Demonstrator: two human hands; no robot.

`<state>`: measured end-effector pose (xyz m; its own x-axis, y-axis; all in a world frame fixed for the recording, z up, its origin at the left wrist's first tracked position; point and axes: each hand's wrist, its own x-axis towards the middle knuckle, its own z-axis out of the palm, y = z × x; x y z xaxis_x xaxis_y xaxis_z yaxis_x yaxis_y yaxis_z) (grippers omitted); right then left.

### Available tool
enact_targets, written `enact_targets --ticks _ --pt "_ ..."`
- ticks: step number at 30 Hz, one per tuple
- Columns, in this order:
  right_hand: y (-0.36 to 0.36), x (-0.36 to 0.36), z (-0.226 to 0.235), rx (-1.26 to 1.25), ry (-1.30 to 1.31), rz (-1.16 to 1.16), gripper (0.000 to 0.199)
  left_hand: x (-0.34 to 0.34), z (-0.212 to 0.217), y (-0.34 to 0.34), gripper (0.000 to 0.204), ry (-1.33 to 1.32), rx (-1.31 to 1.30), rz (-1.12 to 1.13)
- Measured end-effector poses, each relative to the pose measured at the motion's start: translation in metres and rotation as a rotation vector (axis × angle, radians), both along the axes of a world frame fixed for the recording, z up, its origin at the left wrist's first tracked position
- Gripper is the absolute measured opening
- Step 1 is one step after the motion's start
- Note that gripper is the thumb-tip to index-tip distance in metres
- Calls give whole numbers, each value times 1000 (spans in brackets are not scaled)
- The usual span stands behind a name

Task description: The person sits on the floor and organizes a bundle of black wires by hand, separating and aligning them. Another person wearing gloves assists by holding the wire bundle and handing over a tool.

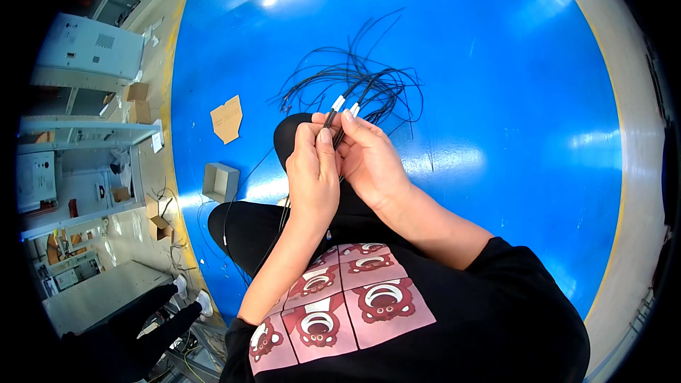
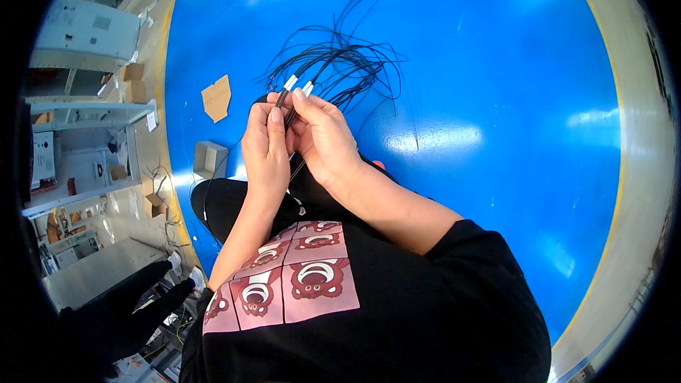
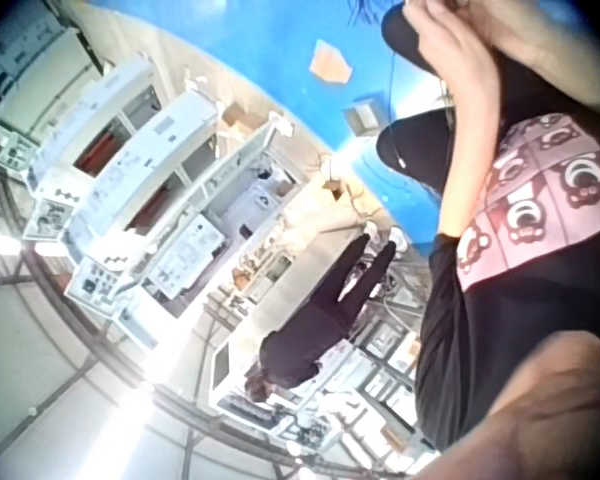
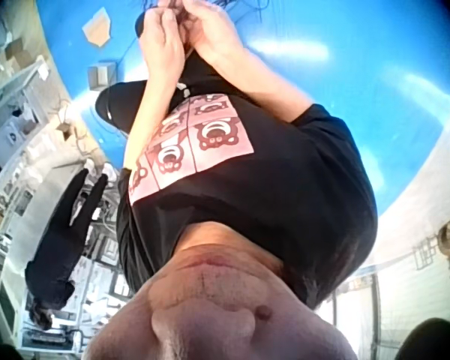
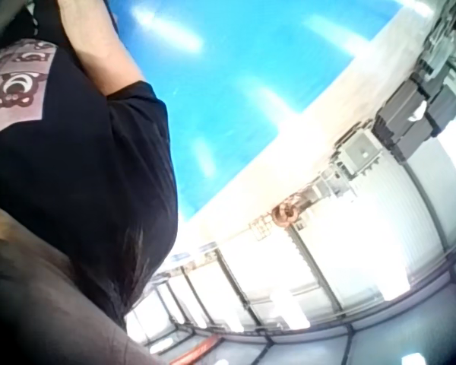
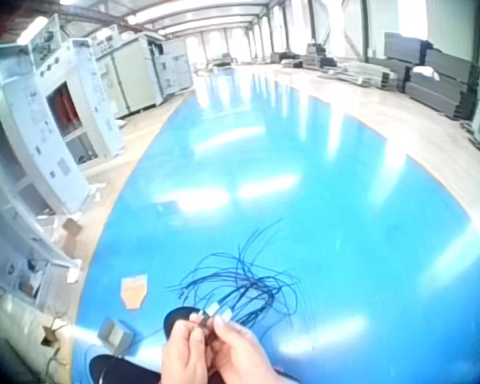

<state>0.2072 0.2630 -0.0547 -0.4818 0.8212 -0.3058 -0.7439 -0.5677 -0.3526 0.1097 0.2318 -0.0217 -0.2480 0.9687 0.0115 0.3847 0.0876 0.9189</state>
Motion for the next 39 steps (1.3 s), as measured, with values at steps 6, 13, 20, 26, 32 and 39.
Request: enact_targets --ticks 6,13,20,26,32,39 --pt "4 5 8 -1 -12 -32 23 6 2 -2 19 -137 58 27" --pt "25 26 -6 97 10 60 14 -21 19 -7 19 -106 -8 -32" --pt "31 36 10 195 46 62 7 -11 43 -13 19 -311 -14 4" --pt "37 49 25 237 0 144 15 -13 55 -15 20 -260 18 -3" --pt "58 69 16 43 -227 -157 20 -16 63 -25 13 -116 32 10" --pt "213 294 -96 -114 -268 -609 32 -105 86 -49 18 -118 61 222"
